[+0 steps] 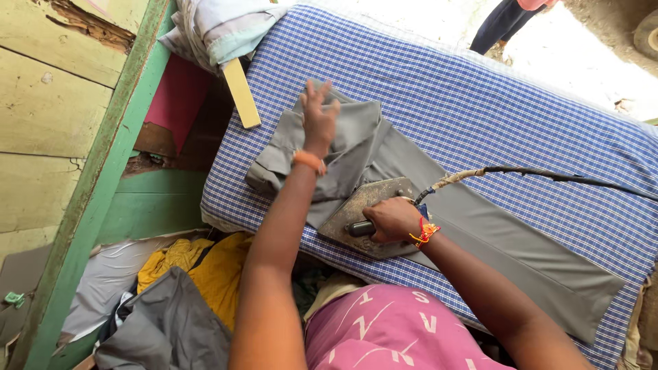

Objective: The person irons a pair of grey trousers on a blue checkered ironing board. They repeatedly smooth the fabric with their hands, fold the garment, and use a steam iron to press different sections. The trousers are folded neatly at the end.

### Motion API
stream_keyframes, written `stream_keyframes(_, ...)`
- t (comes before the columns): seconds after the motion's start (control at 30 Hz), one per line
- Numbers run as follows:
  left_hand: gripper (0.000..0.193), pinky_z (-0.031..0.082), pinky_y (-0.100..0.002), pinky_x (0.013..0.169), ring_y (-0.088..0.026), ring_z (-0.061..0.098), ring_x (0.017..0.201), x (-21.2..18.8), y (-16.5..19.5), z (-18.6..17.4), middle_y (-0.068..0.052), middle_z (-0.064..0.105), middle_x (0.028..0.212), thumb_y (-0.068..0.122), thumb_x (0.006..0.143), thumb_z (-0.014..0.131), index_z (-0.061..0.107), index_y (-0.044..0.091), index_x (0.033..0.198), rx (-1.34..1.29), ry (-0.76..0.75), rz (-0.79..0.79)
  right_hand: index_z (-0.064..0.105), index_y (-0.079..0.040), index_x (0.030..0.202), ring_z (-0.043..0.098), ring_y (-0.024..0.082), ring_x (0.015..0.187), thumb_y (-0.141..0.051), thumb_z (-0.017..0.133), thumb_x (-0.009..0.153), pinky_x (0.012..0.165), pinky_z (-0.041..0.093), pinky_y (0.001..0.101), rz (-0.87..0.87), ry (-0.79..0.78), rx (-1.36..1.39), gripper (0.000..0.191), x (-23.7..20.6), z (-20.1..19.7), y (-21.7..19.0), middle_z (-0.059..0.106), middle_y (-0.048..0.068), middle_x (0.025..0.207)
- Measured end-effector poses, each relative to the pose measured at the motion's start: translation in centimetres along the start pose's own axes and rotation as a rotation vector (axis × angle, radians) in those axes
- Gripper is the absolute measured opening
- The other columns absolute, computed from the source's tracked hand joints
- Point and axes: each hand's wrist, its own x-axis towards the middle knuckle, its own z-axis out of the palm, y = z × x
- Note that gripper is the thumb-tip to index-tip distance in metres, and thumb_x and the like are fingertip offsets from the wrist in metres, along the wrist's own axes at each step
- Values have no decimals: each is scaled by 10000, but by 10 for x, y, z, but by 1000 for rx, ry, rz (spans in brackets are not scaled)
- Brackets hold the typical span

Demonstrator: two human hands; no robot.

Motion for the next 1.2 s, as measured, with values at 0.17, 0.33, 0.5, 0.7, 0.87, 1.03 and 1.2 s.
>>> stream_keyframes(0.17,420,472,-335,549,-144,589,539,-119,-3,-87,-34,611,596,310,1038,568,602,52,710,-548,-629,-498,649,-99,865,707,341,755,-323,731,695,699,552,485,28,36,7,293,-4,9,2,716,117,785)
stream_keyframes(0.33,142,552,-385,635,-222,704,727,-225,-29,-160,-89,758,864,216,969,573,671,113,979,-766,-818,-1658,676,-113,879,706,344,770,-354,741,698,710,550,483,148,83,22,308,-14,13,-2,722,113,792)
stream_keyframes(0.5,196,480,-350,561,-185,638,680,-224,-51,-163,-77,724,1003,166,954,605,577,146,1146,-1302,-358,-1682,708,-127,909,724,326,814,-378,753,715,759,564,469,374,54,120,321,-17,20,-11,737,121,826)
stream_keyframes(0.7,456,393,-307,472,-139,559,624,-186,-44,-140,-63,684,1171,106,935,644,465,187,1347,-1135,20,-1491,723,-141,1031,733,317,861,-398,755,762,794,575,457,430,36,152,373,-9,32,-16,746,128,905)
stream_keyframes(0.87,688,321,-272,398,-102,493,577,-182,-43,-139,-51,650,1311,57,919,676,372,221,1514,-962,88,-1344,741,-133,1080,719,346,923,-381,780,727,827,563,468,444,116,221,433,-6,46,-27,752,148,968)
stream_keyframes(1.03,823,325,-249,398,-88,520,614,-180,-52,-146,-90,642,1322,12,923,665,292,262,1613,-982,108,-1310,739,-96,1078,716,368,954,-414,779,741,848,557,481,485,143,262,465,4,65,-50,749,186,986)
stream_keyframes(1.2,868,541,-272,572,-143,688,873,-178,-63,-151,-150,651,1306,-42,936,572,176,286,1635,-992,123,-1284,743,-82,1061,705,379,962,-450,784,744,846,550,494,420,137,260,487,15,69,-66,740,193,996)
